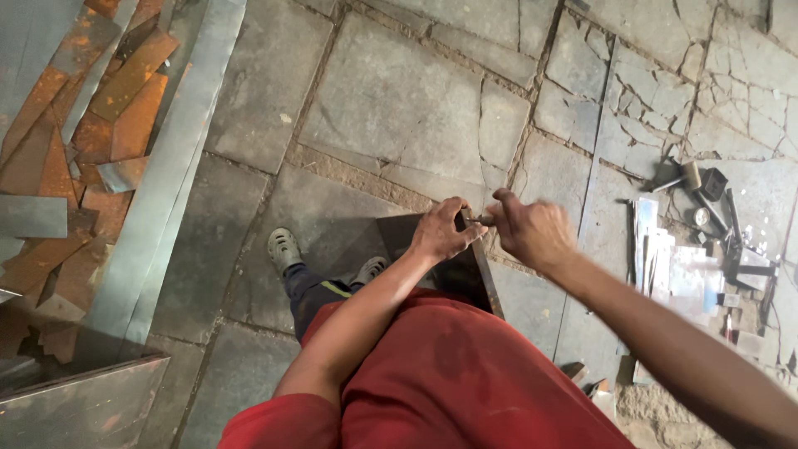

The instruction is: The person uses a metal file to smooth the edges of a rectangular metal sheet. They hold the sheet with one hand and file the edge with the other, repeatedly moving the file back and forth. The person also uses a hammer to tap the metal sheet at one point.

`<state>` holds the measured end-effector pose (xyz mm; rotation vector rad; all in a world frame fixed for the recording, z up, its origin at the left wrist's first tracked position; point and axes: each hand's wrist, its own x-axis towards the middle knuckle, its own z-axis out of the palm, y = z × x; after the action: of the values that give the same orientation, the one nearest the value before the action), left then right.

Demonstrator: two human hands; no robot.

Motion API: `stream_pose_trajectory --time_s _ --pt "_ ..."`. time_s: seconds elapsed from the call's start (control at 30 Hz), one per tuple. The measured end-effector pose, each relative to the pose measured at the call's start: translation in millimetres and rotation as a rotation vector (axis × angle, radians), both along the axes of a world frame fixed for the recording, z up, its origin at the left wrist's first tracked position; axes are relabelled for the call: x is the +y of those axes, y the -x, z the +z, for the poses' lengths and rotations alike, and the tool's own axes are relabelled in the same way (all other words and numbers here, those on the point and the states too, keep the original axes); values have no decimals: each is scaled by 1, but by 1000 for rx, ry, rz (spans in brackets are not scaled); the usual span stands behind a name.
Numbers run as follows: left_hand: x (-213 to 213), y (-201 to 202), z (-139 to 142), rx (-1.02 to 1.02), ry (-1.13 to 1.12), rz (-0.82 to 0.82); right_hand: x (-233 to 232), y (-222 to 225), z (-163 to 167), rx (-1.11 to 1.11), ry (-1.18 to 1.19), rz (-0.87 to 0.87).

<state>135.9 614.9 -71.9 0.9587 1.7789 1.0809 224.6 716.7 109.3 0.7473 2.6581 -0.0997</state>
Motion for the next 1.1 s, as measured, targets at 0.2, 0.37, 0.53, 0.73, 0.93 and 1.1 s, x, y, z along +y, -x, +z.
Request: stream_pose_trajectory --time_s 0.2,0.37,0.53,0.73,0.93,1.1 --pt "2 -2 -7 69 -89 32 11 8 -5 167 189 -258" --pt "4 -4 -12 69 -83 12 51 -18 26 295 -100 897" --pt "8 -2 -4 13 -94 43 28 -13 -11 78 -110 191" --pt "8 -1 3 9 -28 32 20 -5 -11 268 223 -220" --pt "7 0 -4 25 -38 30 44 -17 32 521 -111 924" --pt "4 0 -4 50 -89 29 11 -7 -8 117 -37 85"
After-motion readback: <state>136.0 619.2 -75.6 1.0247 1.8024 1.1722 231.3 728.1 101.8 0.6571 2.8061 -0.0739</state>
